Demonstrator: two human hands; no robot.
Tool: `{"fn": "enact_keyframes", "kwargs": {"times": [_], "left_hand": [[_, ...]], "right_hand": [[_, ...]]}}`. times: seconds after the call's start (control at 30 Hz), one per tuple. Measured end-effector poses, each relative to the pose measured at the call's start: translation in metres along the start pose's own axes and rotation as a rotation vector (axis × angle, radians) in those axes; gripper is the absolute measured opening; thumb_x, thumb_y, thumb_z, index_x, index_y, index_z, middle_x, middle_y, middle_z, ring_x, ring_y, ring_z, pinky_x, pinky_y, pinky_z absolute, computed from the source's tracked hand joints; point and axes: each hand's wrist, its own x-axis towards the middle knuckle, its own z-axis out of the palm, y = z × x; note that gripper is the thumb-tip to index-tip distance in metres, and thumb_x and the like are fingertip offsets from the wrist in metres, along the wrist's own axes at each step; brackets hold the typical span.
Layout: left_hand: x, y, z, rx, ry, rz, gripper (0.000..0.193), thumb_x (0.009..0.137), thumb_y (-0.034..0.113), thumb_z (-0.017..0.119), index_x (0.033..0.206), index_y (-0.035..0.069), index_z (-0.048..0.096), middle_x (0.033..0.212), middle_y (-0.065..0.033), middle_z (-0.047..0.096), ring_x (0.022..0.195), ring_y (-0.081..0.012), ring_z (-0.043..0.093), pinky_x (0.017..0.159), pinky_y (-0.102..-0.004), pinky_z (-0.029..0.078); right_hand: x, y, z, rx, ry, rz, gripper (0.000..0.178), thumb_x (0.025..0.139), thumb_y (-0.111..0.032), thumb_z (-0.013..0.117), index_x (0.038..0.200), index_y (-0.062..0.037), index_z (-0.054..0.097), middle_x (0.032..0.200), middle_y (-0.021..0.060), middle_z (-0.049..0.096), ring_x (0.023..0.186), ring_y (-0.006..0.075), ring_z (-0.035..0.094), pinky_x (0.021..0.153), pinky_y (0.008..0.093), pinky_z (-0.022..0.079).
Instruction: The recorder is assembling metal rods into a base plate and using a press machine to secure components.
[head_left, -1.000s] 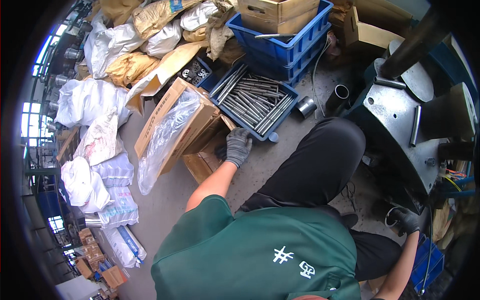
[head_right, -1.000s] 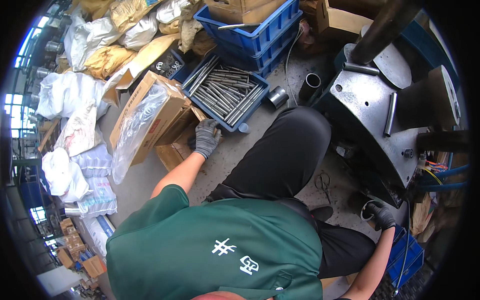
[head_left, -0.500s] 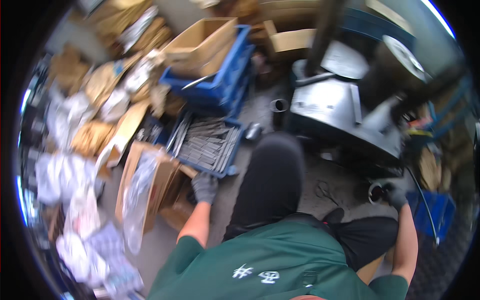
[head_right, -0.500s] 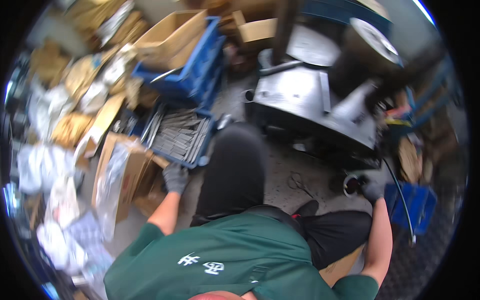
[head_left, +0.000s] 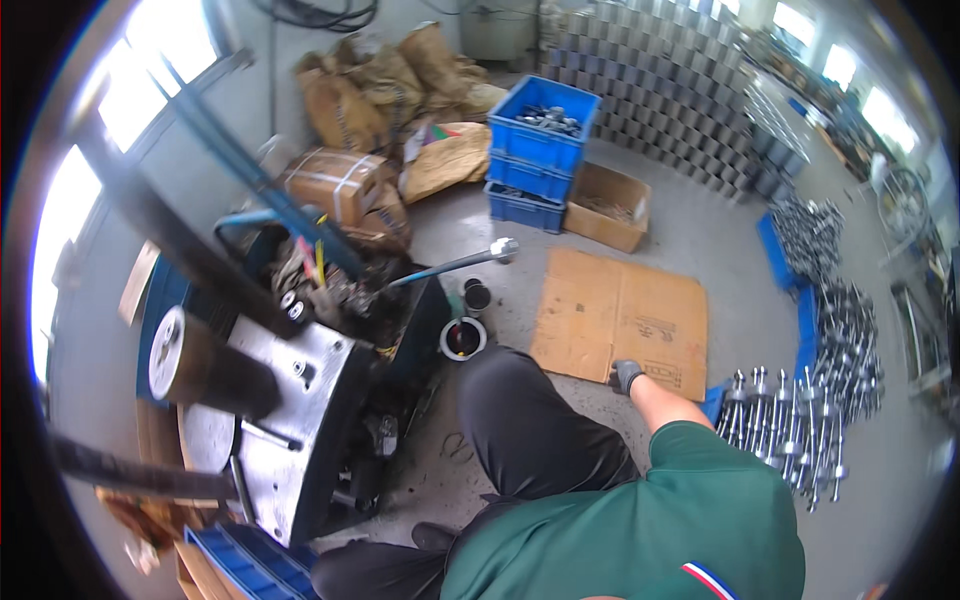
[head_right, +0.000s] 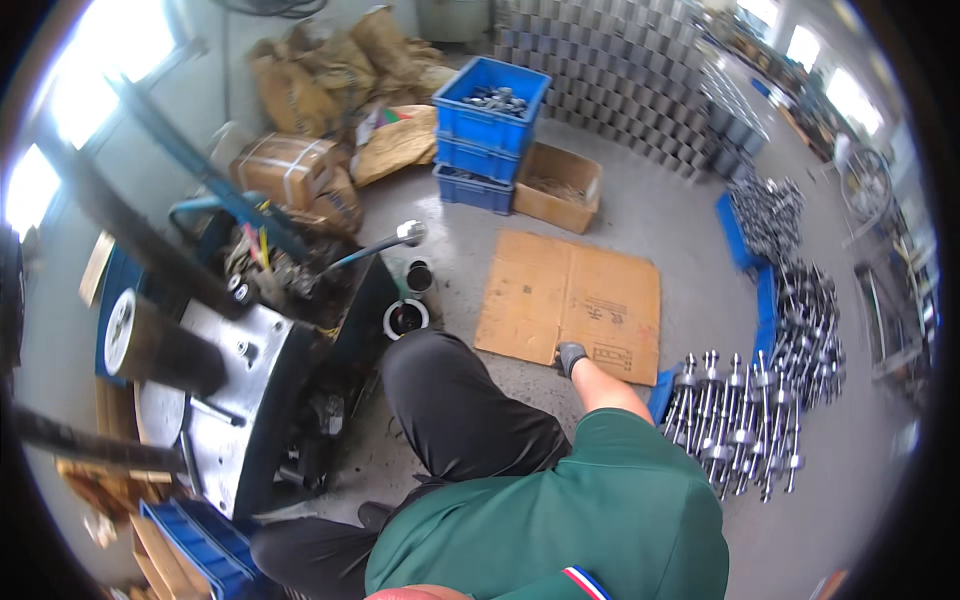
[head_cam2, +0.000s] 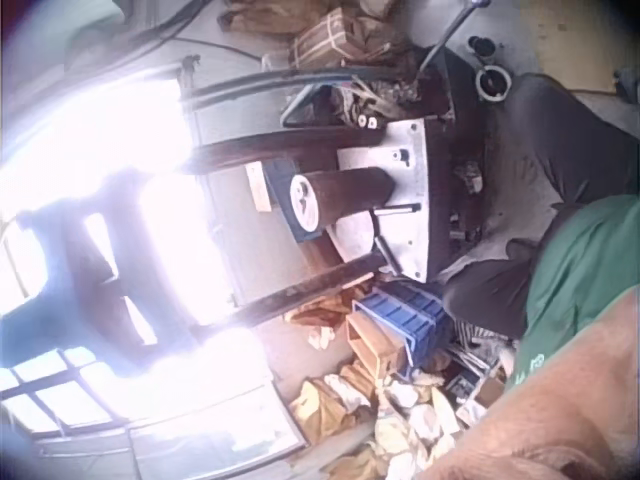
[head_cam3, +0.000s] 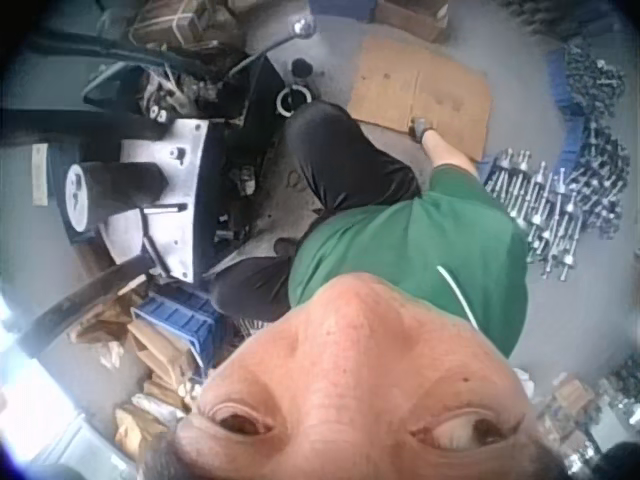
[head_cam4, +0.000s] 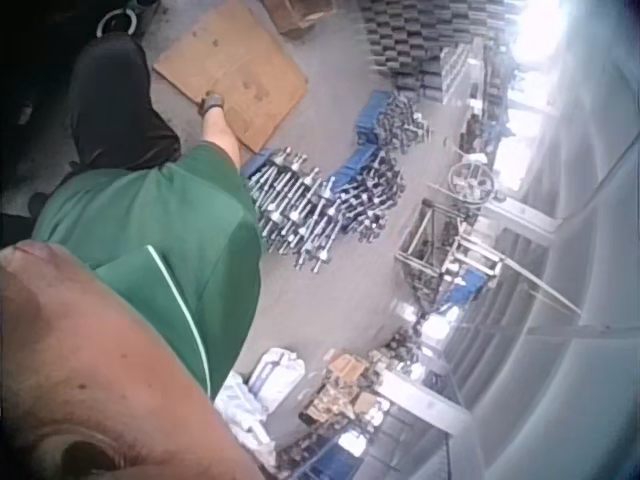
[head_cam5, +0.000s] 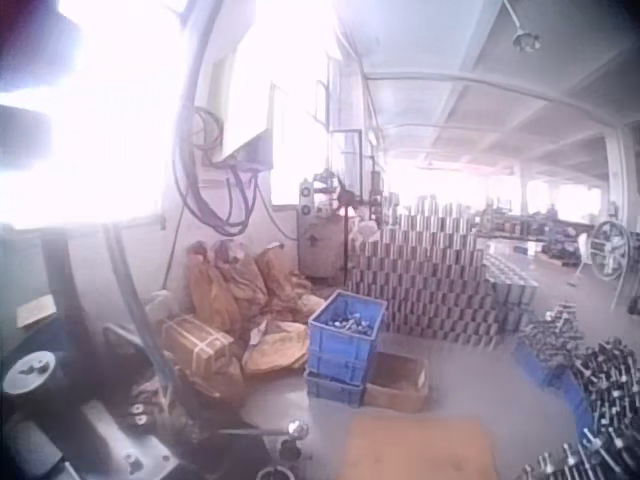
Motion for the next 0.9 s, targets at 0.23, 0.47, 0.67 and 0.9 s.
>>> {"fn": "enact_keyframes", "kwargs": {"times": [0.23, 0.47, 0.67, 0.9], "left_hand": [[0.104, 0.119, -0.030, -0.200, 0.115, 0.271, 0.033, 0.101, 0.026, 0.066, 0.121, 0.000, 0.067, 0.117, -0.0154, 0.072, 0.107, -0.0319, 0.068, 0.099, -0.0433, 0.052], [0.132, 0.187, -0.047, -0.380, 0.281, 0.433, 0.035, 0.103, 0.025, 0.064, 0.126, -0.001, 0.066, 0.121, -0.0158, 0.070, 0.110, -0.0312, 0.067, 0.102, -0.0432, 0.051], [0.114, 0.152, -0.009, -0.145, -0.196, 0.533, 0.046, 0.104, 0.033, 0.066, 0.132, -0.003, 0.061, 0.126, -0.0154, 0.067, 0.118, -0.0309, 0.064, 0.108, -0.0443, 0.048], [0.118, 0.150, 0.007, -0.459, -0.220, 0.274, 0.041, 0.105, 0.022, 0.065, 0.137, -0.002, 0.059, 0.129, -0.0158, 0.067, 0.121, -0.0276, 0.064, 0.110, -0.0420, 0.048]], "right_hand": [[0.008, 0.075, -0.001, 0.711, 0.231, 0.254, 0.060, 0.101, -0.045, 0.055, 0.152, -0.0147, 0.045, 0.150, 0.0220, 0.052, 0.124, 0.0469, 0.060, 0.106, 0.0640, 0.045], [0.042, 0.058, 0.030, 0.981, 0.308, 0.246, 0.073, 0.097, -0.048, 0.061, 0.158, -0.0133, 0.040, 0.162, 0.0184, 0.041, 0.138, 0.0461, 0.049, 0.112, 0.0621, 0.039], [0.064, 0.045, 0.040, 1.149, 0.411, 0.298, 0.077, 0.090, -0.044, 0.067, 0.156, -0.0145, 0.043, 0.168, 0.0108, 0.036, 0.146, 0.0359, 0.043, 0.115, 0.0605, 0.037], [0.106, 0.050, -0.002, 0.960, 0.432, 0.210, 0.067, 0.083, -0.042, 0.072, 0.143, -0.0173, 0.053, 0.146, 0.0101, 0.055, 0.126, 0.0324, 0.053, 0.104, 0.0540, 0.042]]}}
